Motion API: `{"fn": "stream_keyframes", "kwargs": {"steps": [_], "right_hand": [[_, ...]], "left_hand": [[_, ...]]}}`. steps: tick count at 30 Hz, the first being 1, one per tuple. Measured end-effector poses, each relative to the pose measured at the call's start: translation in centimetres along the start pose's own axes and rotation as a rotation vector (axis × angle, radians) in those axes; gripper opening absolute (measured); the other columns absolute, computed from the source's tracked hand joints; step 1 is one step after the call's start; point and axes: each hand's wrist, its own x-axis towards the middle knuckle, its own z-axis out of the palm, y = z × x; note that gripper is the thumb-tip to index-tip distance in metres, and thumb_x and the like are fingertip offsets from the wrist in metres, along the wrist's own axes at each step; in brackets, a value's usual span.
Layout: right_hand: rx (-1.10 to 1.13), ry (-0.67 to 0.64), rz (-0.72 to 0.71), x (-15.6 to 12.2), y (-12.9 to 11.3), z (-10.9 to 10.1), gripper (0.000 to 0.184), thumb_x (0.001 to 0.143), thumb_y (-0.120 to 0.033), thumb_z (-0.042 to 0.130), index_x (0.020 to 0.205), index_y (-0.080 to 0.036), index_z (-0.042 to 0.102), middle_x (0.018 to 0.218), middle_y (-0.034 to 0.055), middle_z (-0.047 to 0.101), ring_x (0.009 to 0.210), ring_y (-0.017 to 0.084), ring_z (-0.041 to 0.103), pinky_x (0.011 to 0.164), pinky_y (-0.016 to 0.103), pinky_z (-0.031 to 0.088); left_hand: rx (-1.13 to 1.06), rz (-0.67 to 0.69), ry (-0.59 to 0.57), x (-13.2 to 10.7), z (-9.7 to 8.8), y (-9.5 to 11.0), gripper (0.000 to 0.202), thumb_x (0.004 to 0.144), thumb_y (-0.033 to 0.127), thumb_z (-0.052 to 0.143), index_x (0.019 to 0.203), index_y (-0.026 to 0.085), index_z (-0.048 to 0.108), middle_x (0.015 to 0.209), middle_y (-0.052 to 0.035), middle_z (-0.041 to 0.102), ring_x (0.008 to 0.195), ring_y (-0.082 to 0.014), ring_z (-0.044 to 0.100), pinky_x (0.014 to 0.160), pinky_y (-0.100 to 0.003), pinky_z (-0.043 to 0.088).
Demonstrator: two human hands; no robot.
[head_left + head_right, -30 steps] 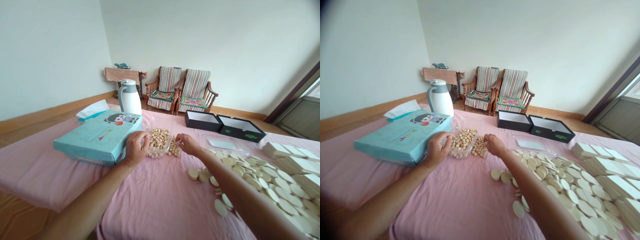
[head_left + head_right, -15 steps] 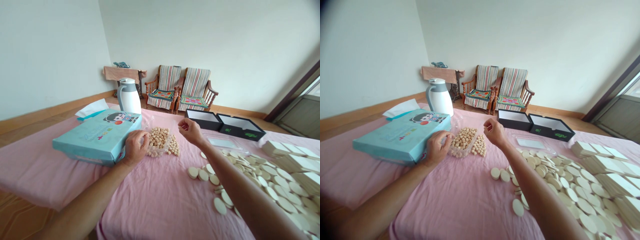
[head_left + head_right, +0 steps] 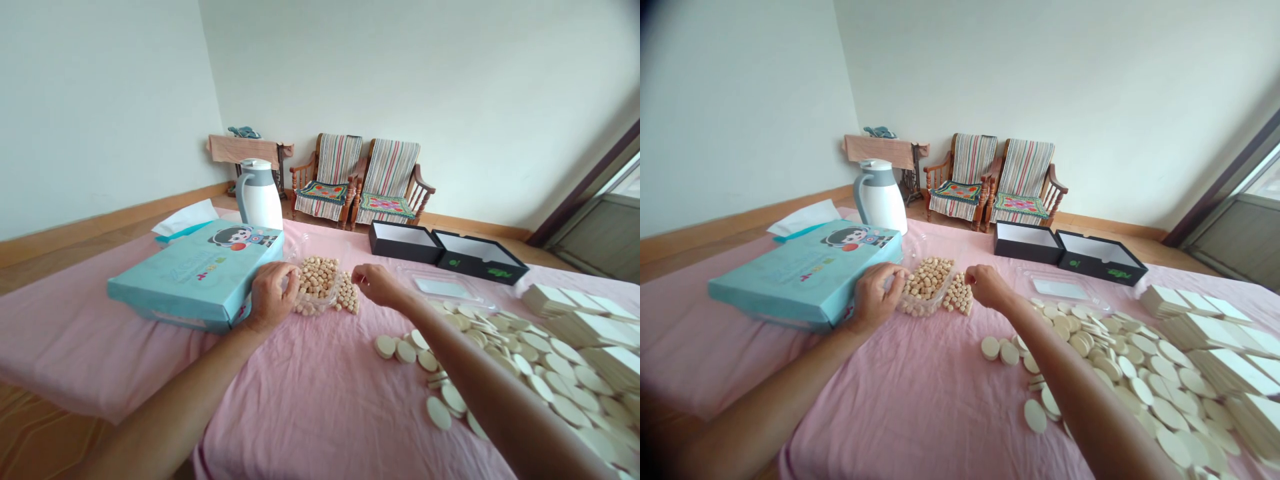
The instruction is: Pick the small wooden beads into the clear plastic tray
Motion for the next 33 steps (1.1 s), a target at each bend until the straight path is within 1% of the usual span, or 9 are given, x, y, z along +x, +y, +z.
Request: {"fn": "stream_keyframes", "kwargs": {"steps": [3,13,16,21,23,26,29,31,33], "right_hand": [[-0.136,-0.107,-0.026,-0.4,0.6,1.2,0.028,0.066,0.001,0.047,0.082,-0.016,0.062,0.085,0.0066,0.065,0.079,0.015,0.058,0.070,0.022,0.039],[-0.188,-0.180,-0.059,-1.4,0.4,1.8,0.023,0.071,-0.008,0.049,0.089,-0.016,0.062,0.086,0.0078,0.063,0.081,0.016,0.058,0.070,0.024,0.038],[-0.183,-0.117,-0.022,-1.4,0.6,1.0,0.018,0.071,-0.010,0.050,0.082,-0.016,0.062,0.081,0.0074,0.065,0.076,0.016,0.058,0.067,0.025,0.039],[0.056,0.277,0.020,-0.1,-0.6,-1.4,0.008,0.073,-0.015,0.052,0.077,-0.017,0.060,0.073,0.0019,0.064,0.065,0.011,0.057,0.061,0.022,0.040],[0.191,0.367,-0.007,0.5,-1.8,-1.9,0.007,0.074,-0.019,0.054,0.077,-0.017,0.060,0.070,0.0001,0.064,0.062,0.010,0.057,0.060,0.021,0.041],[0.395,0.358,-0.052,1.2,-3.3,-1.6,0.013,0.075,-0.023,0.056,0.085,-0.017,0.063,0.073,0.0004,0.066,0.063,0.010,0.059,0.059,0.021,0.044],[0.529,0.339,-0.011,1.5,-3.3,-0.9,0.018,0.078,-0.023,0.053,0.091,-0.017,0.063,0.074,0.0014,0.067,0.063,0.011,0.062,0.058,0.021,0.045],[0.469,0.338,0.059,1.4,-2.6,-0.6,0.014,0.077,-0.019,0.051,0.084,-0.016,0.063,0.069,0.0015,0.066,0.061,0.012,0.061,0.057,0.021,0.043],[0.302,0.269,0.095,1.0,-1.6,-0.3,0.013,0.073,-0.013,0.050,0.076,-0.015,0.062,0.067,0.0018,0.065,0.061,0.012,0.059,0.057,0.021,0.041]], "left_hand": [[0.004,0.005,0.006,0.0,0.0,-0.1,0.020,0.087,0.022,0.044,0.076,0.018,0.060,0.076,-0.0044,0.067,0.077,-0.0197,0.060,0.075,-0.033,0.043],[0.007,0.008,0.001,-0.1,0.0,-0.1,0.020,0.087,0.022,0.045,0.076,0.017,0.060,0.076,-0.0046,0.067,0.076,-0.0199,0.060,0.075,-0.033,0.043],[0.002,0.004,0.001,-0.1,0.0,-0.1,0.020,0.087,0.022,0.044,0.076,0.018,0.060,0.076,-0.0045,0.067,0.076,-0.0198,0.060,0.075,-0.033,0.043],[0.000,0.001,-0.006,0.0,0.0,0.0,0.019,0.087,0.022,0.044,0.076,0.018,0.060,0.077,-0.0043,0.067,0.078,-0.0199,0.060,0.077,-0.033,0.043],[-0.002,-0.002,-0.005,0.0,0.0,0.0,0.019,0.087,0.022,0.044,0.076,0.018,0.059,0.077,-0.0044,0.067,0.078,-0.0200,0.060,0.077,-0.033,0.044],[-0.011,-0.003,-0.003,-0.1,-0.1,0.0,0.019,0.087,0.023,0.044,0.076,0.019,0.058,0.078,-0.0043,0.067,0.079,-0.0199,0.061,0.077,-0.033,0.044],[-0.014,0.001,-0.002,-0.1,-0.1,0.0,0.019,0.087,0.023,0.044,0.076,0.018,0.059,0.078,-0.0044,0.067,0.078,-0.0198,0.061,0.077,-0.033,0.044],[-0.010,0.003,-0.004,-0.1,-0.1,-0.1,0.020,0.087,0.023,0.044,0.075,0.018,0.059,0.077,-0.0044,0.067,0.078,-0.0197,0.061,0.077,-0.033,0.044],[-0.005,0.002,-0.006,0.0,-0.1,-0.1,0.020,0.087,0.023,0.043,0.075,0.018,0.059,0.077,-0.0044,0.067,0.078,-0.0196,0.060,0.077,-0.033,0.044]]}}
